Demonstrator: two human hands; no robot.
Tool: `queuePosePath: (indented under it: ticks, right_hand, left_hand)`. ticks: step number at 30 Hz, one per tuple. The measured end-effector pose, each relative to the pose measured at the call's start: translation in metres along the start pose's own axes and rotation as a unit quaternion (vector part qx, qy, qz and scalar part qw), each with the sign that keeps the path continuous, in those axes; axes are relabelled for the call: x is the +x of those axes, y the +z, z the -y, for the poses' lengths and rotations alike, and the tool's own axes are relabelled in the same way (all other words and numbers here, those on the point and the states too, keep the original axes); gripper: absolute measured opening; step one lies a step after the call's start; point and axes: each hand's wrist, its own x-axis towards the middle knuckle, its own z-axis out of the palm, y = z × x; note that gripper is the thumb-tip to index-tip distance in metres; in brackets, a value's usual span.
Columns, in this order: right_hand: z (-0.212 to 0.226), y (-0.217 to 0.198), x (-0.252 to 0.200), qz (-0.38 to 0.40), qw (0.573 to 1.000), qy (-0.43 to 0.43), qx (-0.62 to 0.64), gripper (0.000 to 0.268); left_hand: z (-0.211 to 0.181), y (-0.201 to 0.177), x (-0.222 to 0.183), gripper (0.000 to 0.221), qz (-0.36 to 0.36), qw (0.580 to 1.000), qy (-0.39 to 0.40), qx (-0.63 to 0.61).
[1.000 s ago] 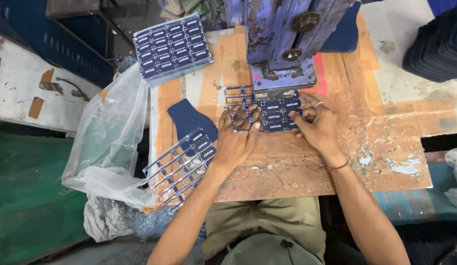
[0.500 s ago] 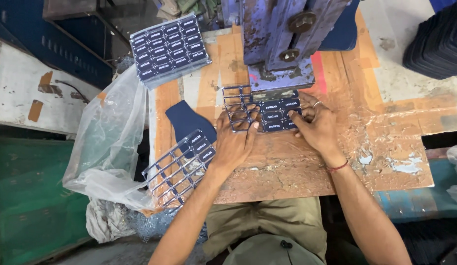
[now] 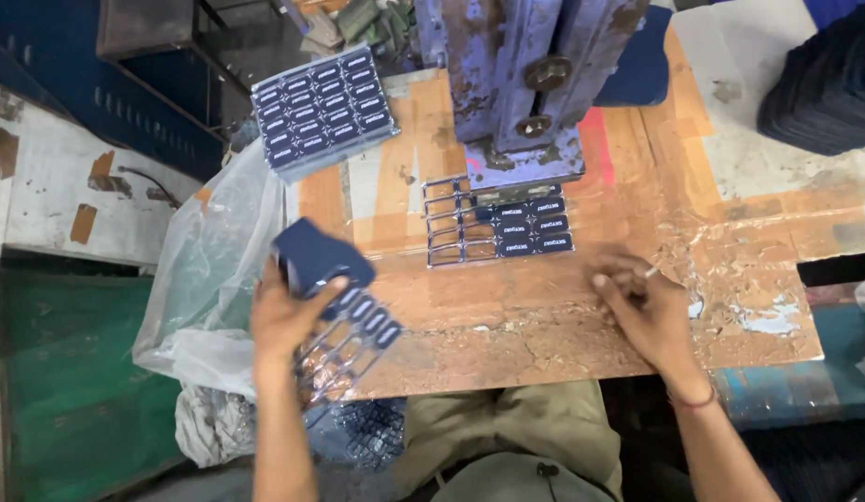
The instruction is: Using a machine to press brand labels or logos onto small fabric components.
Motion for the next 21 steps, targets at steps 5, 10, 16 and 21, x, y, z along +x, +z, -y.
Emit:
queuePosePath:
  ticks: [5, 10, 16, 21]
  right_hand:
    - [0.04, -0.011, -0.026, 0.017, 0.997, -0.02, -0.067, 0.023]
    - [0.091, 0.026, -0.04, 0.039, 0.971, -0.209, -0.113, 0.025]
    - [0.084, 0.073, 0.006, 0.069, 0.955, -0.259, -0.126, 0.029]
    - [0.083, 0.079, 0.003, 0.075, 0.953, -0.255, -0.145, 0.012]
  left_hand:
    - [0.045, -0.011, -0.032, 0.059, 0.153, 0.941, -0.242, -0.183]
    - [-0.073, -0.006, -0.058, 0.041, 0.203, 0.886, 0.087, -0.408]
    - [-0.105, 0.099, -0.012, 0.046, 0.41, 0.81, -0.044, -0.417]
    - [-0.115, 0.098, -0.02, 0.035, 0.316, 0.86, 0.053, -0.398]
